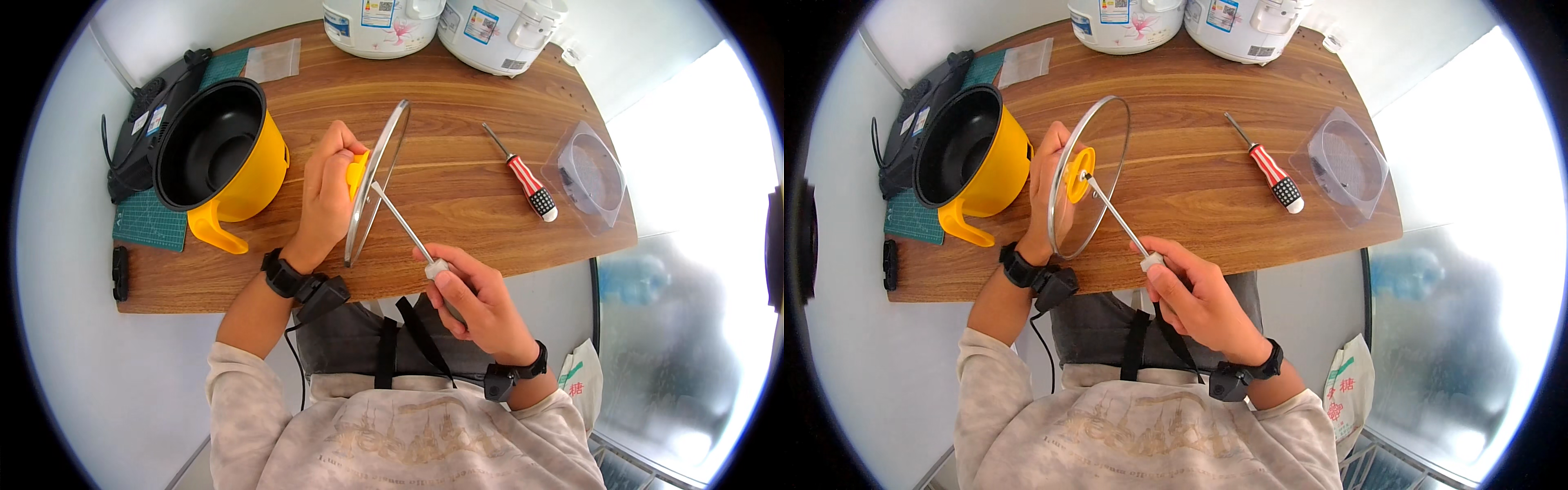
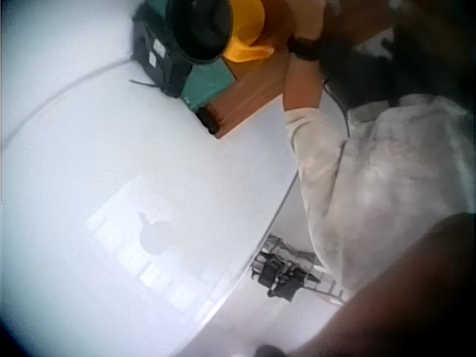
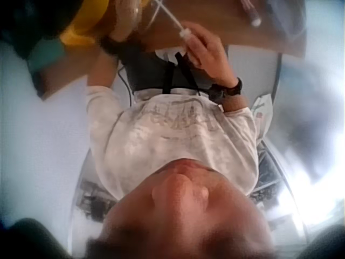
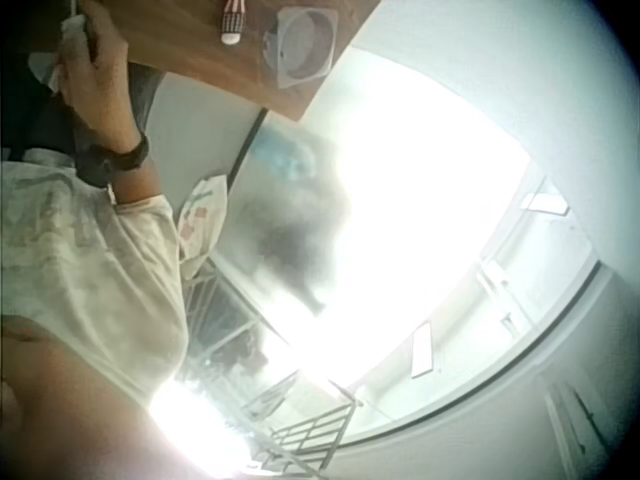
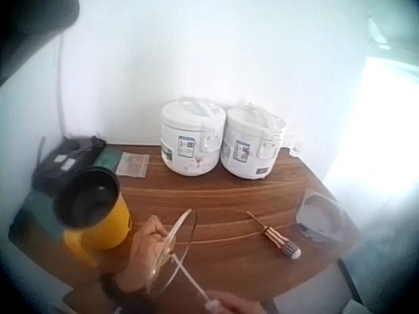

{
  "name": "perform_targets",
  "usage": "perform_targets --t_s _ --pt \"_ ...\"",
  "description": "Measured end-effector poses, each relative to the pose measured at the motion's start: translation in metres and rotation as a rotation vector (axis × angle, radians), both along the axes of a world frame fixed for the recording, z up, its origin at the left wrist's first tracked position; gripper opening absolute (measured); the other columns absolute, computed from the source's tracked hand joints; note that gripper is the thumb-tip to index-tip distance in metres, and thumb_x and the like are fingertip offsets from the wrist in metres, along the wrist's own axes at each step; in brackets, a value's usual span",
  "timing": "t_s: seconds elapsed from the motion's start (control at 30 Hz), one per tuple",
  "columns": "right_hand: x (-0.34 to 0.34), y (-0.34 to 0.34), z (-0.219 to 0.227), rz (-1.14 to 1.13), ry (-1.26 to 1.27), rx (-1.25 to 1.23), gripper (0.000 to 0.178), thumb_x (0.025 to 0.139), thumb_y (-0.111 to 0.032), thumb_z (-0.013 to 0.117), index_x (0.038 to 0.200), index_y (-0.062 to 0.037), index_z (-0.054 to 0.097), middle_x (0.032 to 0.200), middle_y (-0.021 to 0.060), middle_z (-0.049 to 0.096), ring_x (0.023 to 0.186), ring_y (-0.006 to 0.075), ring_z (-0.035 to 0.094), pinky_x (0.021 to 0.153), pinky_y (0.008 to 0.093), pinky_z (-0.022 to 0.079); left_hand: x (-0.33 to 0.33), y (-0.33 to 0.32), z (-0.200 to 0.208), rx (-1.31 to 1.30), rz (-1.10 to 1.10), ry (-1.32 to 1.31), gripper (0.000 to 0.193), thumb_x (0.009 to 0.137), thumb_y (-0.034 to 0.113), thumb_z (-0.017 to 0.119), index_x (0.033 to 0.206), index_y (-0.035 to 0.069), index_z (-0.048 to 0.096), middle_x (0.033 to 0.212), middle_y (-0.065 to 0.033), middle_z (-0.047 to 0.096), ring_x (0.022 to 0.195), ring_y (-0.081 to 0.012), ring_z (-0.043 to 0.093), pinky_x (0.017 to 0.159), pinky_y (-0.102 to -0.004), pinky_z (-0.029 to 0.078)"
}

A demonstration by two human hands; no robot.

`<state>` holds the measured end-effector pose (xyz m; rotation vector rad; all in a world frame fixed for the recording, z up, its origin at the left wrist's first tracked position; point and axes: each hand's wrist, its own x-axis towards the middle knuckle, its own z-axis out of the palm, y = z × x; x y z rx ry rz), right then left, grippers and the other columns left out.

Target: The person assembles a white rice cooker by inserting a small plastic component into the lid, attaching the lid to the cooker body, and securing it with a screwdriver. They then disassemble a yellow pot lid by unscrewing the handle and removing the screw and washer.

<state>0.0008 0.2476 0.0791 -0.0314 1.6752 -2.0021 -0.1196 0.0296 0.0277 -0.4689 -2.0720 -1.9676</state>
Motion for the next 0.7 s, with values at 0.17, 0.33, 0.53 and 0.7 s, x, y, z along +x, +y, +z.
perform_targets --t_s 0.17,0.33,0.53,0.7 --pt "0.0 -0.003 -0.009 -0.079 0.414 0.326 0.035 0.1 -0.009 0.058 0.134 -0.002 0.057 0.082 0.0053 0.059 0.064 0.0139 0.057 0.057 0.0279 0.047 0.002 -0.001 0.002 0.09 -0.085 -0.06 0.023 0.102 0.025 0.035 0.094 0.006 0.046 0.078 -0.0023 0.045 0.065 -0.0065 0.044 0.054 -0.0198 0.035" --pt "-0.012 -0.003 -0.012 -0.074 0.879 0.657 0.041 0.091 -0.003 0.066 0.132 -0.0056 0.06 0.083 0.0133 0.061 0.066 0.0303 0.061 0.061 0.0354 0.051 0.0 -0.007 0.003 0.352 -0.206 -0.318 0.023 0.104 0.03 0.033 0.095 0.012 0.044 0.071 0.0011 0.047 0.052 -0.0041 0.041 0.042 -0.0173 0.028" --pt "-0.024 0.012 -0.007 -0.017 1.054 0.852 0.044 0.088 -0.006 0.069 0.131 -0.0111 0.062 0.082 0.0084 0.055 0.061 0.0261 0.058 0.054 0.0358 0.048 0.005 0.0 0.015 0.427 -0.256 -0.486 0.024 0.105 0.033 0.034 0.094 0.014 0.044 0.068 0.0033 0.045 0.046 -0.0035 0.036 0.04 -0.0177 0.025" --pt "-0.03 0.026 0.0 0.007 1.377 1.241 0.062 0.073 -0.006 0.073 0.134 -0.0169 0.062 0.08 0.0034 0.049 0.062 0.0167 0.055 0.05 0.0297 0.044 0.004 -0.004 0.014 0.422 -0.383 -0.583 0.025 0.106 0.034 0.036 0.094 0.014 0.044 0.067 0.0042 0.044 0.046 -0.0027 0.036 0.039 -0.0169 0.025"
